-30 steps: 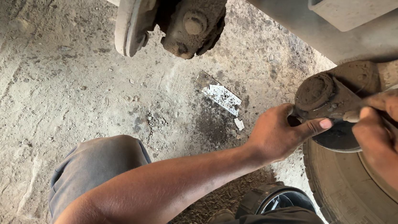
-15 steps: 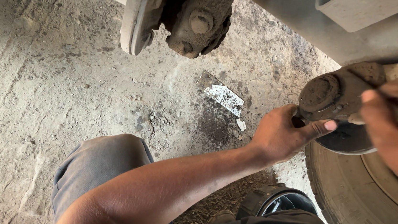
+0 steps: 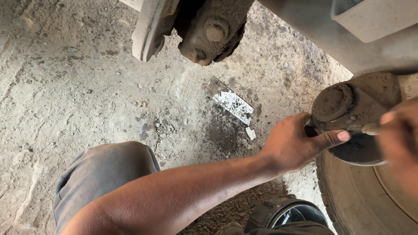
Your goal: The person uses a small metal tool to scrape and clean a greasy metal component under a vehicle. They repeatedly scrape the surface and wipe away debris with their fingers.
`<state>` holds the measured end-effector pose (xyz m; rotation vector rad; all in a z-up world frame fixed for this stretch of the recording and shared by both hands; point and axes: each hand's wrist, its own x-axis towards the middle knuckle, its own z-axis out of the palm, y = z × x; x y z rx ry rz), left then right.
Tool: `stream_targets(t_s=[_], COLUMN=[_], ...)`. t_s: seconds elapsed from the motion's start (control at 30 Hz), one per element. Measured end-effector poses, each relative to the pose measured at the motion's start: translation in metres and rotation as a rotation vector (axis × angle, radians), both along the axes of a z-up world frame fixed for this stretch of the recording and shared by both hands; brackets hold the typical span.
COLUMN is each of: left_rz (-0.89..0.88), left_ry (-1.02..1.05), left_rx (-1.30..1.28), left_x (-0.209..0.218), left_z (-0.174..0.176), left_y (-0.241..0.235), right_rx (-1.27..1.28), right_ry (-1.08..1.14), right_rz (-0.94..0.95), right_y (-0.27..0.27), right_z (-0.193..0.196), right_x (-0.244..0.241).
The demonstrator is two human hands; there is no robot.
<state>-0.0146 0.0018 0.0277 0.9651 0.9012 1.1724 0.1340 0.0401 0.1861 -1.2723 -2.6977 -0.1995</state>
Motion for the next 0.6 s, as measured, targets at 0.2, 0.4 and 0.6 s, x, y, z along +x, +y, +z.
stream_targets(t_s=[0.2, 0.4, 0.6], left_rz=[0.025, 0.002, 0.022], left_ry=[0.013, 0.057, -0.034], left_rx=[0.040, 0.044, 0.005], left_x=[-0.002, -0.007, -0.004], left_z=[0.000, 0.005, 0.007], left_y=[0.000, -0.001, -0.002], right_rx=[-0.039, -0.068, 0.171], right_ry=[0.087, -0.120, -0.218], right_rz=[-0.135, -0.091, 0.071], right_y=[-0.002, -0.021, -0.029], right_z=[-0.004, 0.021, 0.029], right_x=[-0.017, -0.045, -0.064])
